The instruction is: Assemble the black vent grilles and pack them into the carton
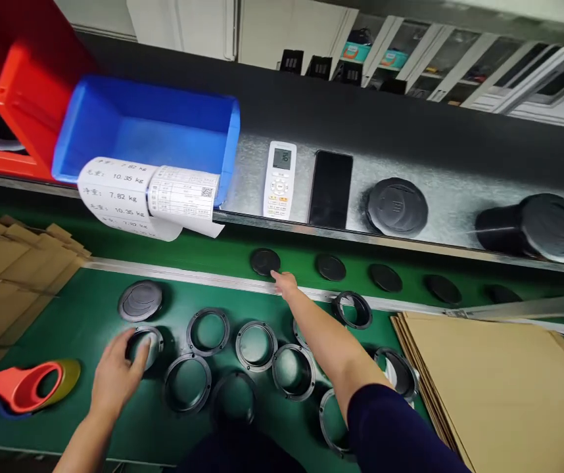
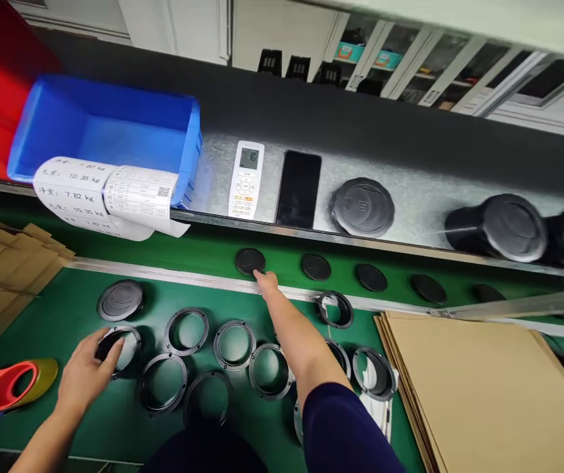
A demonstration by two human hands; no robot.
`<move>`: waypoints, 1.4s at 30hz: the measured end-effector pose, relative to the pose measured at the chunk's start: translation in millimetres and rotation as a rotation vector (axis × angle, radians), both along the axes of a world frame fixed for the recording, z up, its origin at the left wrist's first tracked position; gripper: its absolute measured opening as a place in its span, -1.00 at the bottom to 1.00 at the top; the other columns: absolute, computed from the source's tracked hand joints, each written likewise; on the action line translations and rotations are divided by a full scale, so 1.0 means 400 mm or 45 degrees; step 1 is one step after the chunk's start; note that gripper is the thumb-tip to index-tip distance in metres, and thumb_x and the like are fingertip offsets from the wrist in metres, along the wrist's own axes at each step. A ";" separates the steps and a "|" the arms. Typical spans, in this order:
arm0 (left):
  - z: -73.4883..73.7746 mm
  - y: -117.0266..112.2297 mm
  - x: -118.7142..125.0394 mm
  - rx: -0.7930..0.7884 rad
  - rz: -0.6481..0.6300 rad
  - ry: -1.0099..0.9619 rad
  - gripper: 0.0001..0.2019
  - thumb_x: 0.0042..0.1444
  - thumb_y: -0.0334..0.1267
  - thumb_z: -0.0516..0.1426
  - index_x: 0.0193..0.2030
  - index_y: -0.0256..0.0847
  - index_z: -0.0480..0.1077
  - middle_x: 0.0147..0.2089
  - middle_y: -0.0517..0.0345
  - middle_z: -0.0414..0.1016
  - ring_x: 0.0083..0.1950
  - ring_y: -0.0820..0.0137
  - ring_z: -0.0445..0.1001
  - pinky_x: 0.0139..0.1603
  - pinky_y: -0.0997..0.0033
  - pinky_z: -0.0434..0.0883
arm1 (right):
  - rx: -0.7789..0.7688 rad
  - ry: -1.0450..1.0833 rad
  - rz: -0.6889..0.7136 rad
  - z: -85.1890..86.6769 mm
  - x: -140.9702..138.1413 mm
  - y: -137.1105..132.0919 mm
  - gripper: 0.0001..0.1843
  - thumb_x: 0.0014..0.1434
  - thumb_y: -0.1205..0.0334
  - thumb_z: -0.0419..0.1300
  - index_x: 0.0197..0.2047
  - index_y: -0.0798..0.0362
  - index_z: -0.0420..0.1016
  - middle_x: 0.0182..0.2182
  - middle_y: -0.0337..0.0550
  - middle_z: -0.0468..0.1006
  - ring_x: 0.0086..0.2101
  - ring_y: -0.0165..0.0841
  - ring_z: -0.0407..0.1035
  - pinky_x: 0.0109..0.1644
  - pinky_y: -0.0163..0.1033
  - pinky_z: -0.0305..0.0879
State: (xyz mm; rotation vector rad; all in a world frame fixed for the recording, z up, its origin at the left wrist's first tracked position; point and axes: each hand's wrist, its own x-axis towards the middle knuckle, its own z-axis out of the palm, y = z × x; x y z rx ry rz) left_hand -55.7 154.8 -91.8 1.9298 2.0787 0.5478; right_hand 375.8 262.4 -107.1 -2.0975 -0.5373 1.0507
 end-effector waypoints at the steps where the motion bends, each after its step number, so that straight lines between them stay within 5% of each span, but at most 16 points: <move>1: 0.005 -0.028 0.002 -0.063 0.044 -0.010 -0.41 0.11 0.17 -0.05 0.08 -0.23 0.33 0.08 -0.07 0.43 0.14 0.11 0.37 0.20 0.13 0.29 | -0.037 0.047 -0.036 -0.018 0.003 0.035 -0.67 0.18 0.12 0.23 -0.10 0.18 0.40 -0.30 -0.11 0.51 -0.39 -0.39 0.44 -0.30 -0.23 0.42; 5: 0.027 -0.107 0.027 -0.218 0.214 -0.084 -0.49 0.11 0.16 -0.01 0.04 -0.14 0.36 0.03 0.03 0.49 -0.10 0.19 0.51 0.01 0.17 0.41 | -0.065 0.173 -0.111 -0.060 -0.011 0.099 -0.81 0.26 0.18 0.15 -0.18 0.17 0.39 -0.44 -0.28 0.46 -0.53 -0.53 0.35 -0.46 -0.37 0.36; 8: 0.049 -0.132 0.076 -0.148 0.153 -0.185 -0.51 0.12 0.13 0.03 0.03 -0.18 0.36 0.01 0.00 0.48 -0.08 0.21 0.50 -0.01 0.19 0.44 | 0.055 0.235 -0.103 -0.048 -0.047 0.072 -0.85 0.22 0.22 0.20 -0.24 0.13 0.36 -0.59 -0.36 0.40 -0.63 -0.55 0.29 -0.54 -0.44 0.28; 12: 0.102 -0.135 0.180 0.084 -0.176 -0.180 -0.35 0.08 0.05 0.13 0.24 -0.26 0.18 0.30 -0.20 0.15 0.28 0.10 0.23 0.22 0.08 0.31 | 0.266 0.360 0.066 0.017 -0.152 -0.072 -0.76 0.02 0.22 0.34 -0.41 0.07 0.33 -0.68 -0.35 0.40 -0.66 -0.54 0.28 -0.56 -0.45 0.24; 17: 0.165 -0.141 0.275 0.044 -0.449 0.006 0.04 -0.20 0.05 0.31 0.38 -0.23 -0.06 0.45 -0.26 -0.37 0.43 -0.13 -0.21 0.31 -0.16 0.09 | 0.373 0.541 0.480 0.101 -0.348 -0.332 -0.68 -0.19 0.20 0.41 -0.51 0.05 0.31 -0.70 -0.38 0.38 -0.66 -0.47 0.30 -0.58 -0.39 0.21; 23: 0.124 -0.161 0.201 -0.048 -0.374 0.127 -0.02 -0.23 -0.01 0.30 0.36 -0.17 0.03 0.34 -0.25 -0.01 0.33 -0.09 0.05 0.21 -0.06 0.20 | 0.350 0.508 0.828 0.117 -0.480 -0.470 -0.81 -0.05 0.20 0.27 -0.36 0.06 0.37 -0.53 -0.32 0.44 -0.53 -0.47 0.34 -0.41 -0.33 0.29; 26: 0.094 -0.126 0.114 0.013 -0.050 0.190 -0.03 -0.19 0.09 0.26 0.35 -0.25 0.03 0.28 -0.29 0.03 0.28 -0.08 0.09 0.19 -0.02 0.21 | 0.392 0.337 0.931 0.120 -0.479 -0.480 -0.60 -0.01 0.16 0.25 -0.07 0.05 0.41 -0.20 -0.13 0.51 -0.35 -0.43 0.40 -0.21 -0.24 0.36; 29: 0.067 -0.067 0.046 -0.033 0.169 0.249 -0.03 -0.16 0.19 0.21 0.34 -0.24 0.02 0.27 -0.33 0.02 0.27 -0.13 0.09 0.15 -0.06 0.20 | 0.382 0.209 0.935 0.123 -0.447 -0.490 -0.58 0.05 0.08 0.20 -0.03 0.06 0.41 -0.13 -0.06 0.50 -0.31 -0.39 0.41 -0.15 -0.19 0.36; 37: -0.039 -0.008 0.029 -0.340 0.106 0.257 0.08 -0.20 0.35 0.13 0.37 -0.30 -0.04 0.32 -0.46 -0.05 0.32 -0.22 -0.01 0.16 -0.15 0.14 | 0.347 0.099 0.757 0.076 -0.306 -0.570 -0.70 0.04 0.03 0.20 -0.20 0.02 0.47 -0.24 -0.05 0.56 -0.31 -0.28 0.45 -0.15 -0.14 0.40; 42: -0.040 -0.031 0.016 -0.302 0.126 0.296 0.01 -0.15 0.38 0.05 0.34 -0.28 0.02 0.31 -0.44 0.00 0.30 -0.23 0.05 0.15 -0.17 0.16 | 0.303 0.008 0.705 0.073 -0.185 -0.592 -0.71 0.06 0.07 0.19 -0.17 0.03 0.47 -0.23 -0.04 0.57 -0.26 -0.25 0.46 -0.08 -0.11 0.38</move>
